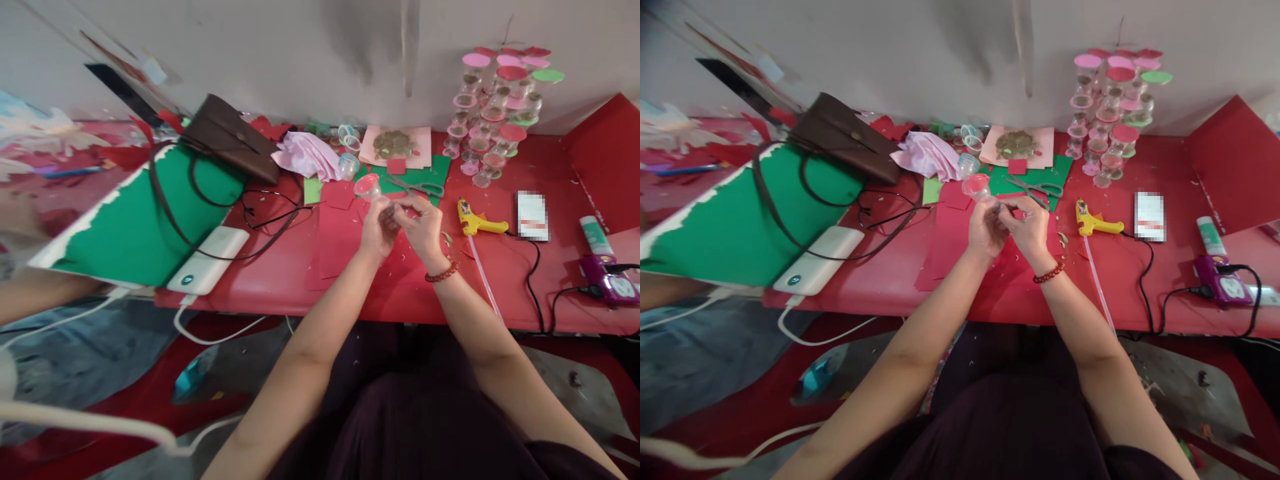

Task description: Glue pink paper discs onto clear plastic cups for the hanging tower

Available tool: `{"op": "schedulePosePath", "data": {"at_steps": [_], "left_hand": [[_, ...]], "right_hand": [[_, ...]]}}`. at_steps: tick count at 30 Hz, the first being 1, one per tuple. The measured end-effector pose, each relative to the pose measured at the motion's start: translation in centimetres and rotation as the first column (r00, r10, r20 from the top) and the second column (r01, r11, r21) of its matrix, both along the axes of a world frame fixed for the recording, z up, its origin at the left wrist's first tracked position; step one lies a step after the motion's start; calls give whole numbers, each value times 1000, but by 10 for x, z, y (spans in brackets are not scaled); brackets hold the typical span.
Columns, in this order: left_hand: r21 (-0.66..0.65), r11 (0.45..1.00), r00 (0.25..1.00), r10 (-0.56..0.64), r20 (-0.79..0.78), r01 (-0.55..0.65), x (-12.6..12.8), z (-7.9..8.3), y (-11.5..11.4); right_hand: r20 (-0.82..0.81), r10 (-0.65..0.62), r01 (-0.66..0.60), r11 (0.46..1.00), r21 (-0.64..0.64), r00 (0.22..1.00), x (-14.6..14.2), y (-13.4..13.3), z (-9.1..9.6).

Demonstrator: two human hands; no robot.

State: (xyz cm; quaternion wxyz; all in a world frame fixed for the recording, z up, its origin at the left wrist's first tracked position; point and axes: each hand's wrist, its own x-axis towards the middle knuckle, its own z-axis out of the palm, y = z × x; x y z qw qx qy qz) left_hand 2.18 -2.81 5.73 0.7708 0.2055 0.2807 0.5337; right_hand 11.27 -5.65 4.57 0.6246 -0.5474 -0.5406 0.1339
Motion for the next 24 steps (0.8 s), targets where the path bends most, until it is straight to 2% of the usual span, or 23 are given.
{"op": "schedulePosePath", "data": {"at_steps": [6,12,24], "left_hand": [[10,1000,1000,-16,-11,17,1,-4,0],[20,1000,999,-9,34,8,2,-10,0],[32,999,999,37,8,-37,4,-8,-3]], "right_hand": [[21,-37,37,999,-16,999,0,0,-1],[76,-82,80,997,22,994,-3,0,-3],[77,-123,120,992,41,989,-8,0,-3]]}}
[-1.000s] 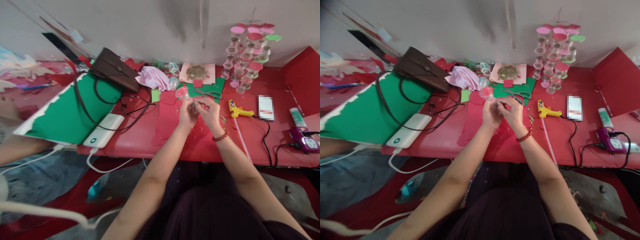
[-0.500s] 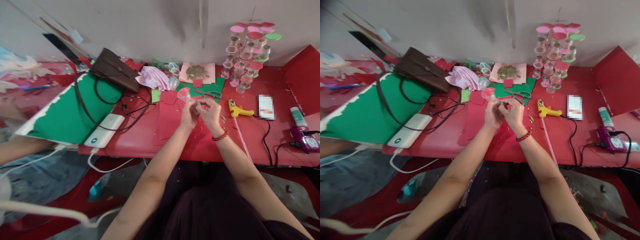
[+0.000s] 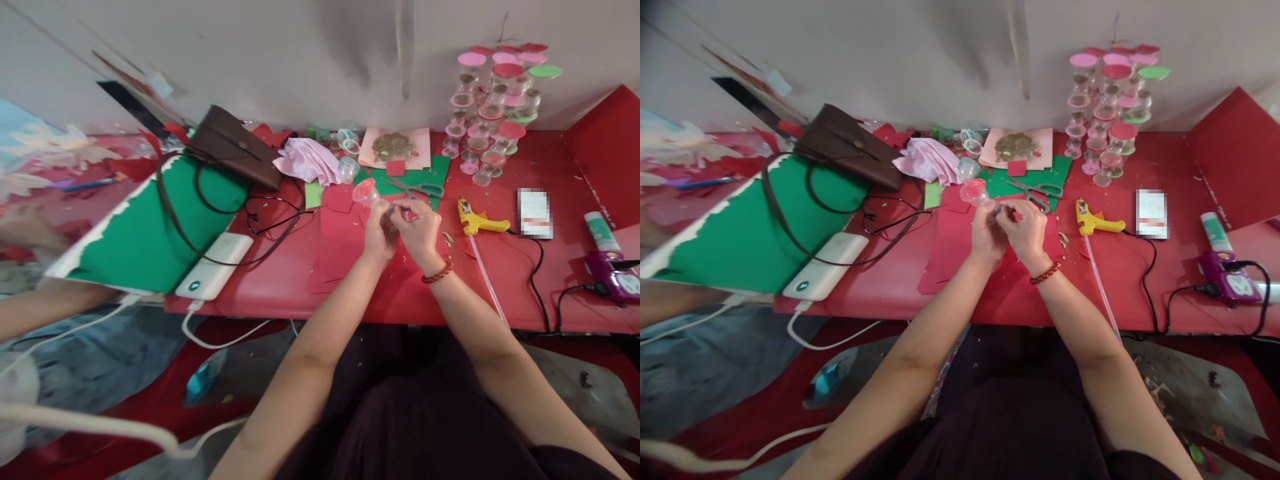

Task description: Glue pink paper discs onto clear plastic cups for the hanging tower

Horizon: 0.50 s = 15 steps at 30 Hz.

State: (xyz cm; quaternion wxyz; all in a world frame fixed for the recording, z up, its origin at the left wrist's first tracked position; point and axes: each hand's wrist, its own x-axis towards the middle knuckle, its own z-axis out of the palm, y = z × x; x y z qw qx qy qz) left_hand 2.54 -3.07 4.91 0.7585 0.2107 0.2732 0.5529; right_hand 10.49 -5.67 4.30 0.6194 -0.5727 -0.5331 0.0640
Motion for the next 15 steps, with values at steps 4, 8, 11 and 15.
{"op": "schedulePosePath", "data": {"at_steps": [4,8,11,15], "left_hand": [[2,1000,999,-2,34,2,0,-2,1],[-6,1000,997,-21,68,21,-2,-5,3],[-14,1000,997,-25,74,26,-3,-6,5],[-39,999,998,-2,65,5,-5,-4,7]], "right_hand": [[-28,-1,1,1000,-19,1000,-2,-2,2],[-83,13,-15,1000,-26,996,-3,-4,4],[-114,33,-37,999,-30,993,-3,-3,4],[-126,107,-111,993,-28,986,-1,0,2]]}}
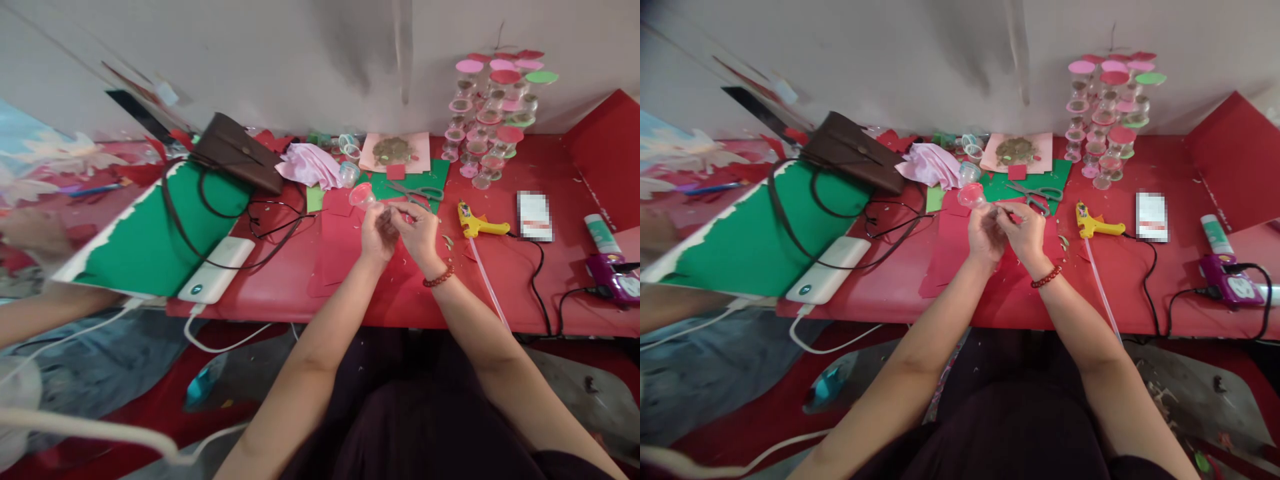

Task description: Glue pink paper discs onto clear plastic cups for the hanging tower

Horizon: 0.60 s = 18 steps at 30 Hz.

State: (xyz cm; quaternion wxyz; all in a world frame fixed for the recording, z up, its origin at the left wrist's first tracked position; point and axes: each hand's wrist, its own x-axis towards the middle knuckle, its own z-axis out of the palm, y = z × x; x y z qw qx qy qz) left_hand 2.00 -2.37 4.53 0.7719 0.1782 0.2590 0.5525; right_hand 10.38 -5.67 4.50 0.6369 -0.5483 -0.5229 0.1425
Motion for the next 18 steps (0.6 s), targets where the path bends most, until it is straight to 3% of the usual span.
{"op": "schedulePosePath", "data": {"at_steps": [5,9,13,18], "left_hand": [[19,1000,1000,-8,-12,8,-4,5,-1],[24,1000,1000,-7,-4,7,-3,8,-3],[35,999,1000,17,17,-18,-1,8,-3],[66,997,1000,29,-3,-29,0,7,-5]], "right_hand": [[113,53,-61,995,74,992,4,1,-1],[260,-15,-24,989,148,965,6,0,0],[297,-50,-21,972,232,953,8,-1,2],[271,-51,2,984,177,961,8,-1,1]]}}
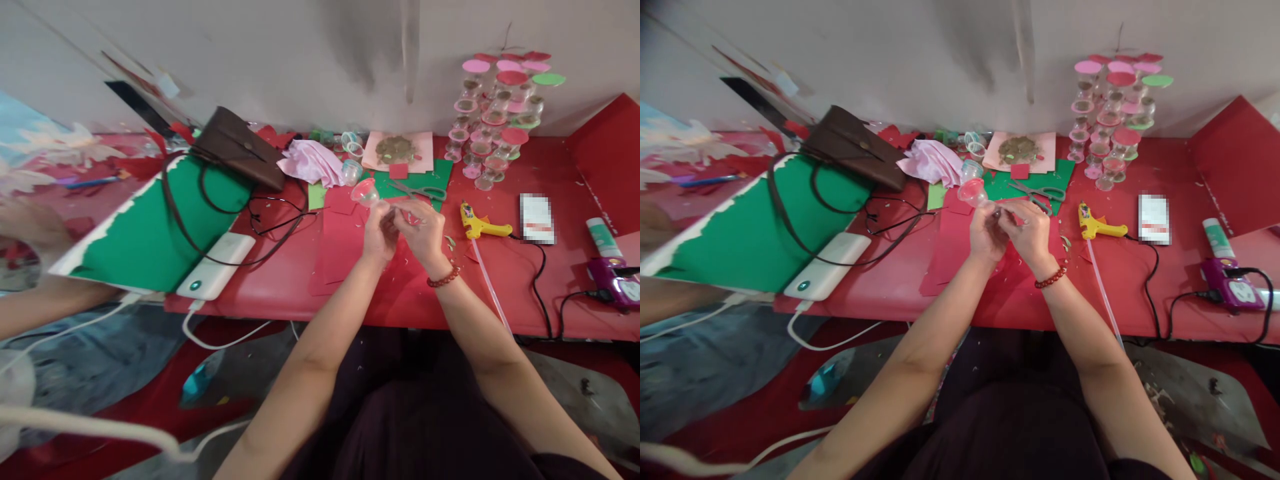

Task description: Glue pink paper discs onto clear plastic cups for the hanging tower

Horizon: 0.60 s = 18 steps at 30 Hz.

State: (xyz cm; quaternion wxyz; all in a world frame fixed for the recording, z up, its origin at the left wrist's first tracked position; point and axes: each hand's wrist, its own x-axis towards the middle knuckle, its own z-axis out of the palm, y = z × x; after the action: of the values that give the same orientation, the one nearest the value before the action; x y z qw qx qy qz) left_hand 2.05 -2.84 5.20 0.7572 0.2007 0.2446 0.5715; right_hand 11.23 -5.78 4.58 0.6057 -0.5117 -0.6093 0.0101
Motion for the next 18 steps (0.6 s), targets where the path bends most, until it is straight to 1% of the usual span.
{"op": "schedulePosePath", "data": {"at_steps": [3,6,10,14,18], "left_hand": [[18,1000,1000,16,6,-16,2,-2,-2],[21,1000,1000,4,-3,-4,4,-4,-3],[18,1000,1000,4,-25,-4,6,-8,-1],[4,1000,999,14,-36,-14,6,-9,0],[-17,1000,999,-19,-44,19,6,-4,-5]], "right_hand": [[1,-56,56,998,-23,998,-2,-1,-1],[-11,-97,97,995,-26,995,-6,-1,-2],[-80,-126,122,991,-57,989,-10,-2,-1],[-157,-122,98,984,-148,980,-12,-2,0],[-294,-118,68,982,-174,949,-9,3,-4]]}}
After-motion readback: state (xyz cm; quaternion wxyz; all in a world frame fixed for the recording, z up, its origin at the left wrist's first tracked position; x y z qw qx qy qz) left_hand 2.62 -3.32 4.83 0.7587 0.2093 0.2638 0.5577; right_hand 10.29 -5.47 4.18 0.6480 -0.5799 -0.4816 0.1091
